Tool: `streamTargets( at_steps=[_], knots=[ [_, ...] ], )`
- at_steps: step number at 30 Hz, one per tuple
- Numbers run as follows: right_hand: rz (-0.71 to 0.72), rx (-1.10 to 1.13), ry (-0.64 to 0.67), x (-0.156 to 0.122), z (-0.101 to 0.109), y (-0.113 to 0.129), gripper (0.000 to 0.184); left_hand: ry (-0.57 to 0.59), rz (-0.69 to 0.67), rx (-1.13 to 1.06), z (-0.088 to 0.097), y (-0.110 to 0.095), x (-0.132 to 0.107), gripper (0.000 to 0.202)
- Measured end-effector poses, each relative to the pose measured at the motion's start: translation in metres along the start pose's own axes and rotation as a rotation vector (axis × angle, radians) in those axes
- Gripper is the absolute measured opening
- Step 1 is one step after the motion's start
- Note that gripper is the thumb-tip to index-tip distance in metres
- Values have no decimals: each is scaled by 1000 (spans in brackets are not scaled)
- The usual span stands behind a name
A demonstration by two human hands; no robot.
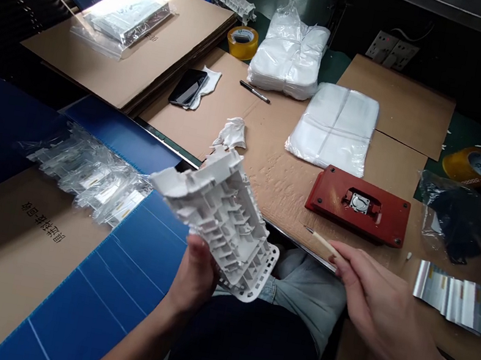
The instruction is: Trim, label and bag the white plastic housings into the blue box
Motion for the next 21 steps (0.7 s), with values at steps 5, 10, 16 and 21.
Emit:
streamTargets(
  at_steps=[5, 10, 16, 21],
  knots=[
    [-238, 200, 111, 0, -5, -5, 25, 54, -14, -78, -27, -9, 6, 74],
    [-292, 243, 127, 5, -5, -8, 42, 181, 62, -53, -28, -10, 5, 76],
    [-1, 288, 67, 16, 3, 2, 35, 177, 224, -104, -25, -5, 4, 87],
    [351, 198, 92, 35, 13, 21, 39, 215, 379, -235, -30, 2, 5, 87]
  ],
)
Point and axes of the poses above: each hand's wrist, its own x-axis towards the middle knuckle, its own z-axis out of the back of the hand, y = z × x, the point moved 2 cm from there along x, towards the middle knuckle, and after that the axes turned 8 degrees about -z, right-handed, at the moved point
